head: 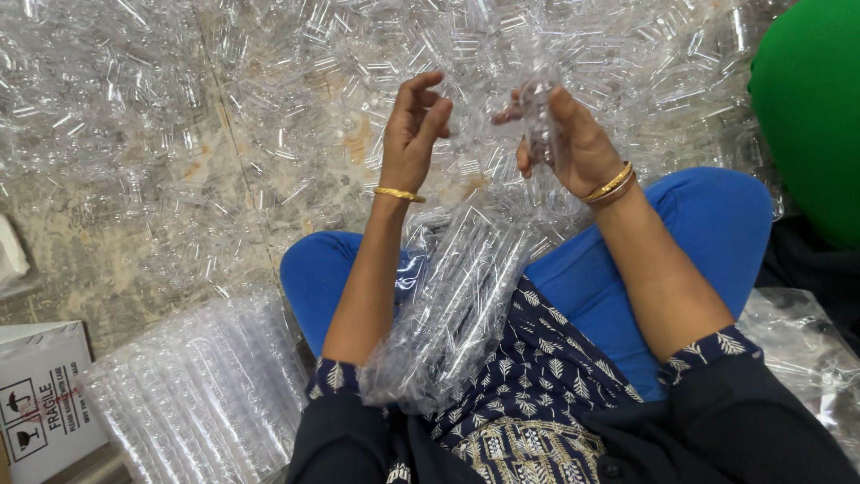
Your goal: The person sits on the floor among piles of clear plastic tubes and wraps the tubes in clear plastic bubble sleeves by hand, sliding each tube into a sleeve and placing the wrapped tubes into a stack beside them.
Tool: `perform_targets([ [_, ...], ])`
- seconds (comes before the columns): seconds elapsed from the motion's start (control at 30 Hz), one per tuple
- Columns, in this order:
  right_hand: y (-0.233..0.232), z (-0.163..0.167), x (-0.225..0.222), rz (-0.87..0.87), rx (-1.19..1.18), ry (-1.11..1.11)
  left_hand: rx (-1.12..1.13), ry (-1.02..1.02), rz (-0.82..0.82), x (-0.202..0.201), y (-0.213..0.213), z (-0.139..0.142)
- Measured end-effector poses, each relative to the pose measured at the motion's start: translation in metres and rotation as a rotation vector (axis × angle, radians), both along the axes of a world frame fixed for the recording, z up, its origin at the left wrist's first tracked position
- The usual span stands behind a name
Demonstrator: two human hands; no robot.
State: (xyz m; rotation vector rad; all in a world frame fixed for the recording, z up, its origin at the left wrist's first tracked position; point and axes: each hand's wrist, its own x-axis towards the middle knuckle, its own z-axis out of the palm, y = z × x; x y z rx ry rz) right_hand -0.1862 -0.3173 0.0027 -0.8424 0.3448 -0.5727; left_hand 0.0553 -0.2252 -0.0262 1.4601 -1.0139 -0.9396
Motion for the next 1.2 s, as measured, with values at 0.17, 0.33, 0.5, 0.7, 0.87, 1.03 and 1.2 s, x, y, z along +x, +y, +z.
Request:
perform_targets([
  [0.17, -0.004, -0.002, -0.003, -0.059, 0.026, 0.014, 0.024, -1.039, -0.114, -0.021, 0.005, -0.064],
  [0.33, -0.003, -0.007, -0.006, -0.095, 0.065, 0.068, 0.347, -0.655, -0.174, -0.016, 0.004, -0.066],
  [0.5, -0.002, -0.015, 0.002, -0.069, 0.263, -0.103, -0.26, 0.466, 0.158, -0.008, -0.002, -0.03],
  [0.7, -0.004, -0.02, -0.001, -0.101, 0.276, -0.157, -0.196, -0.371, 0.313, -0.009, 0.006, -0.024],
  [0.87, -0.011, -0.021, -0.008, -0.201, 0.259, -0.146, 0.255, -0.887, 0.174, 0.013, 0.011, -0.045],
  [1.03, -0.007, -0.023, -0.003, -0.153, 0.317, -0.127, 0.152, -0.027, 0.171, 0.012, 0.01, -0.037],
  [1.2, 0.005, -0.027, 0.009, -0.015, 0.389, -0.175, -0.345, 0.348, 0.076, -0.03, -0.002, -0.007],
])
